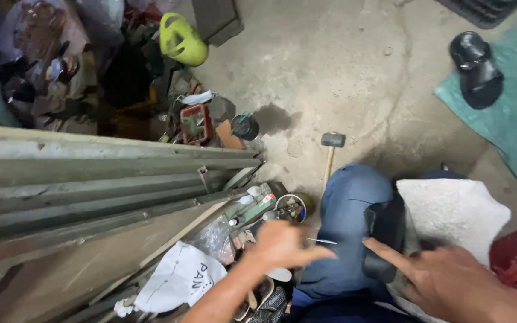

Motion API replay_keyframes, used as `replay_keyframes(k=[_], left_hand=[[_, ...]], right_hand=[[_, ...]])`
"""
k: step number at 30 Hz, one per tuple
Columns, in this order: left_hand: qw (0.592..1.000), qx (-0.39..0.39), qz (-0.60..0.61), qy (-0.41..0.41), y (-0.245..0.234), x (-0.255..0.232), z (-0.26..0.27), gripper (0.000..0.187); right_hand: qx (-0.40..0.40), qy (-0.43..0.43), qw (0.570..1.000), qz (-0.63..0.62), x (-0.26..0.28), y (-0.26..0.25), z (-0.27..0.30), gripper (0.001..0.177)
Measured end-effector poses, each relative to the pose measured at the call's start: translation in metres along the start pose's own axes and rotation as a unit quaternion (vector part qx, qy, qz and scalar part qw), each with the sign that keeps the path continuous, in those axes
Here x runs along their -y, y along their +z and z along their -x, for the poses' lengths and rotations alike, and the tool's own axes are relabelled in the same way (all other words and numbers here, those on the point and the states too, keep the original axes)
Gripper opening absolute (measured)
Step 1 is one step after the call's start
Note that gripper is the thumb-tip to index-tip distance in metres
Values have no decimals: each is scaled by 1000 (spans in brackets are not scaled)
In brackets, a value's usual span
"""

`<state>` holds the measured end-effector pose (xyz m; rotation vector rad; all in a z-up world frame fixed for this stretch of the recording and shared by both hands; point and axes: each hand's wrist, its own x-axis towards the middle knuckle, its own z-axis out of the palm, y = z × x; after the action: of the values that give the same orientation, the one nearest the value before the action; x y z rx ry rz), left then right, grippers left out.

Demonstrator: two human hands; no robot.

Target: Sewing the sole of a black sandal using a needle and thread in a shoe repair shop.

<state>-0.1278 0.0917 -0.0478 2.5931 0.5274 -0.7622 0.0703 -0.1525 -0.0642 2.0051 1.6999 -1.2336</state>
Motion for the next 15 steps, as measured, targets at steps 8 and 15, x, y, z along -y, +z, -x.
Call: replay_keyframes(k=[8, 15], left_hand=[[963, -180, 161, -116, 51, 37, 25, 41], [864, -114, 471, 138, 54, -55, -4, 56]], right_hand=[[19, 134, 988, -78, -24, 15, 28, 97], [-209, 353, 890, -199, -61, 103, 108, 22]])
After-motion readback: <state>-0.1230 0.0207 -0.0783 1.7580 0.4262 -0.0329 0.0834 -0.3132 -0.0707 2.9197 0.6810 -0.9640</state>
